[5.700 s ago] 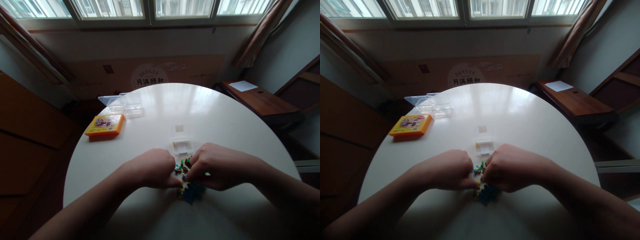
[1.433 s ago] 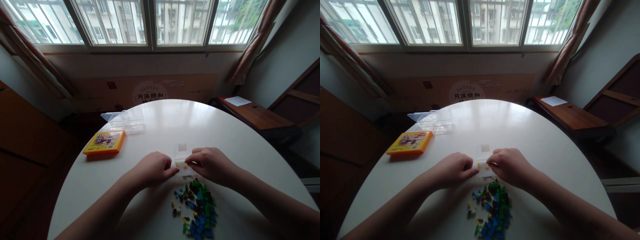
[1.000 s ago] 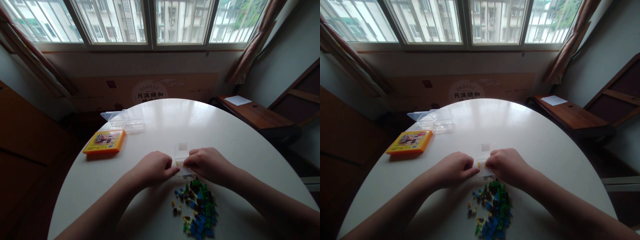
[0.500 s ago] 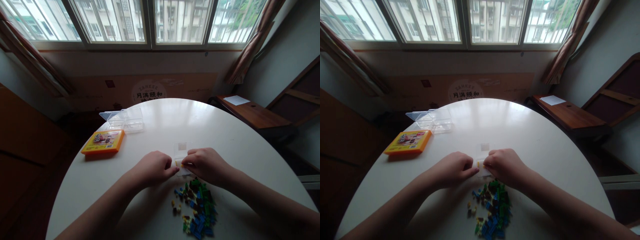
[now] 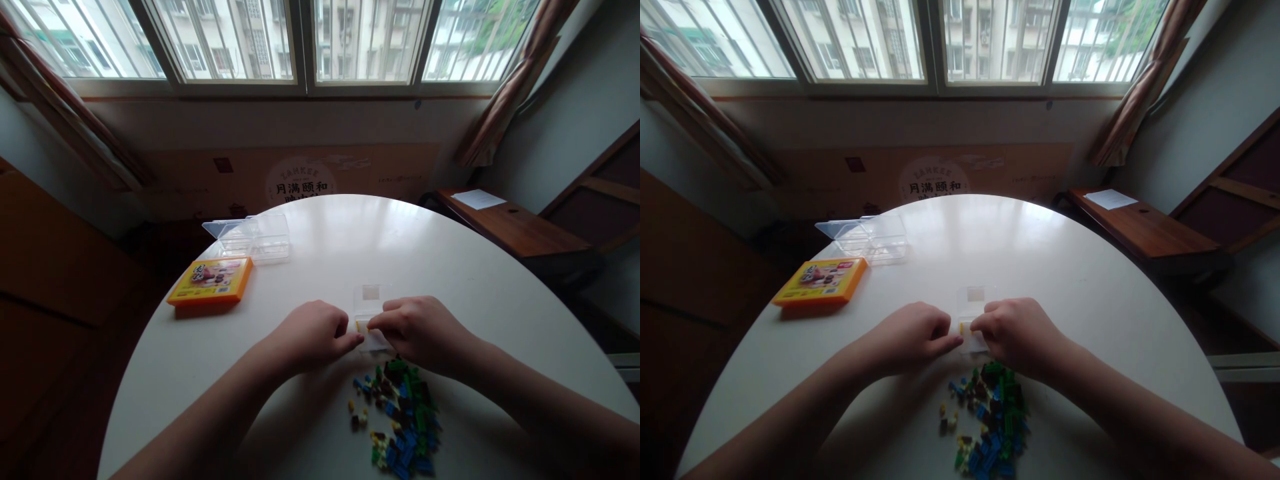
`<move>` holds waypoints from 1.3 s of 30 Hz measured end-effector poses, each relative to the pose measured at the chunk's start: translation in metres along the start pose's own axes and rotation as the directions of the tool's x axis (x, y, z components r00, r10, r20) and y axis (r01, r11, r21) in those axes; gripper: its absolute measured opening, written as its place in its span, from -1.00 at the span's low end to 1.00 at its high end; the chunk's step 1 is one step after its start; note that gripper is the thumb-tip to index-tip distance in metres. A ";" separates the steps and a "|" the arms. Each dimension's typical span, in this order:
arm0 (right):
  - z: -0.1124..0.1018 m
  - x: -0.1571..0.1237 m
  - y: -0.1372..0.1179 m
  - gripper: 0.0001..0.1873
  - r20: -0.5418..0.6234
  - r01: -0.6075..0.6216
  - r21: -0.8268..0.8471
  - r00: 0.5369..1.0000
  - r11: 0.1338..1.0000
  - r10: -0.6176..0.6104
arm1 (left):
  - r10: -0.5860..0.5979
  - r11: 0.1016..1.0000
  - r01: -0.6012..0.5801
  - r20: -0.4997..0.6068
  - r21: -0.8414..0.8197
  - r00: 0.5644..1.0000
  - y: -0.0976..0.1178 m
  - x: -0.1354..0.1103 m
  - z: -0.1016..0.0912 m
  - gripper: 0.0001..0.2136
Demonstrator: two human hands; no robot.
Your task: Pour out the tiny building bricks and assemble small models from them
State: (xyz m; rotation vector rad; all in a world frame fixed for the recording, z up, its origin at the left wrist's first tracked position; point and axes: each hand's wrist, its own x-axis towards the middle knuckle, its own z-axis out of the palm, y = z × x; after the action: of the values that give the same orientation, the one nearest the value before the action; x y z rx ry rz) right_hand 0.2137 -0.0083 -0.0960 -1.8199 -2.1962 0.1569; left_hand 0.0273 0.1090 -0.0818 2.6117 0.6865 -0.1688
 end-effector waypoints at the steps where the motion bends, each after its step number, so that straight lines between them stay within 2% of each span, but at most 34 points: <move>1: 0.000 0.001 0.000 -0.82 0.000 0.003 0.006 1.000 1.000 -0.003 | 0.001 1.000 -0.001 0.000 0.002 1.000 0.000 0.000 0.000 -0.61; 9: 0.002 0.000 -0.001 -0.76 -0.033 -0.013 0.039 0.999 0.999 0.014 | 0.017 1.000 -0.017 -0.004 -0.003 1.000 -0.001 0.000 0.001 -0.61; 16: 0.003 0.001 -0.002 -0.78 0.010 -0.039 0.031 0.999 0.999 0.039 | 0.021 1.000 -0.020 -0.010 0.020 1.000 -0.003 0.001 0.002 -0.60; 31: 0.006 0.005 -0.007 -0.80 -0.001 -0.086 0.025 0.996 0.996 0.086 | 0.024 1.000 -0.024 0.012 0.020 1.000 -0.004 0.003 0.001 -0.60; 39: 0.006 0.005 -0.011 -0.75 0.017 -0.103 0.032 0.995 0.994 0.102 | 0.041 0.999 -0.042 0.014 0.034 0.999 -0.003 0.003 0.001 -0.61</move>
State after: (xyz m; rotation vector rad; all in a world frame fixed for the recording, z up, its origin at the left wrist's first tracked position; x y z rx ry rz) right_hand 0.2012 -0.0048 -0.0983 -1.9199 -2.0984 0.2281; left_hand 0.0279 0.1125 -0.0842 2.6525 0.6295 -0.1869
